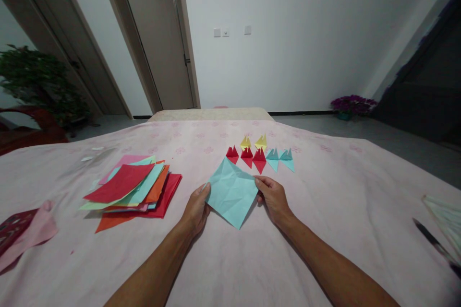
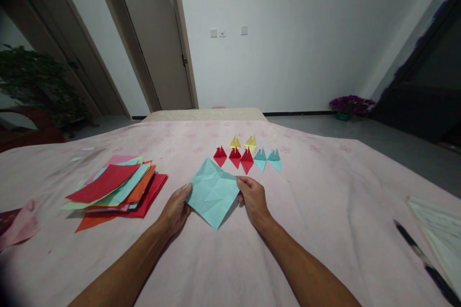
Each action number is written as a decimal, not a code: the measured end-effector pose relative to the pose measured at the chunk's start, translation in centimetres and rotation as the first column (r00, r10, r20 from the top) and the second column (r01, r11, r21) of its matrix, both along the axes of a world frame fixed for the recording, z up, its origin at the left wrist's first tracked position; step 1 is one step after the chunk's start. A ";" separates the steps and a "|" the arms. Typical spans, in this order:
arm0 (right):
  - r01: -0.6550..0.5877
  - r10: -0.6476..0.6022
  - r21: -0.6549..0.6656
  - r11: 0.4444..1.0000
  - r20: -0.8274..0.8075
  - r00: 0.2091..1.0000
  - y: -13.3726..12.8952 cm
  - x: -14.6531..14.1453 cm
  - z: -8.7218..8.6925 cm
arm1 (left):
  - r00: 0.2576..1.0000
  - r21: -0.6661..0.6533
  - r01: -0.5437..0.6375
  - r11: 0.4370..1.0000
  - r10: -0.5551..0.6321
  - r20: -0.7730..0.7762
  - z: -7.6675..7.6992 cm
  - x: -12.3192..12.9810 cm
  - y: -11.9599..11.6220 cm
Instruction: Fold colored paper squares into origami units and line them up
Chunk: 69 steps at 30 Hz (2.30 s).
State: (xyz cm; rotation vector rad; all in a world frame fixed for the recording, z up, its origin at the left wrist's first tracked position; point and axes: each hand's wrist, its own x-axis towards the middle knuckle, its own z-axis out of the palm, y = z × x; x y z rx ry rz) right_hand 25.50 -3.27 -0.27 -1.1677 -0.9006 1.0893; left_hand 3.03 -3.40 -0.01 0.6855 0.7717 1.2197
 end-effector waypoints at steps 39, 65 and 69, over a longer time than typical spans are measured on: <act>-0.374 -0.418 0.699 0.609 0.684 0.598 -2.5 -0.2 2.6 | 0.681 0.470 -0.271 0.840 0.513 -0.523 -0.6 -0.5 0.5; -0.729 -0.204 0.215 0.650 0.973 0.104 -3.7 -2.5 2.3 | 0.097 0.379 0.741 0.553 0.471 -0.877 -0.2 -5.8 -3.9; -0.732 -0.154 0.161 0.662 0.985 0.078 -3.0 -1.8 1.8 | 0.121 0.386 0.742 0.548 0.456 -0.882 -0.2 -5.6 -3.6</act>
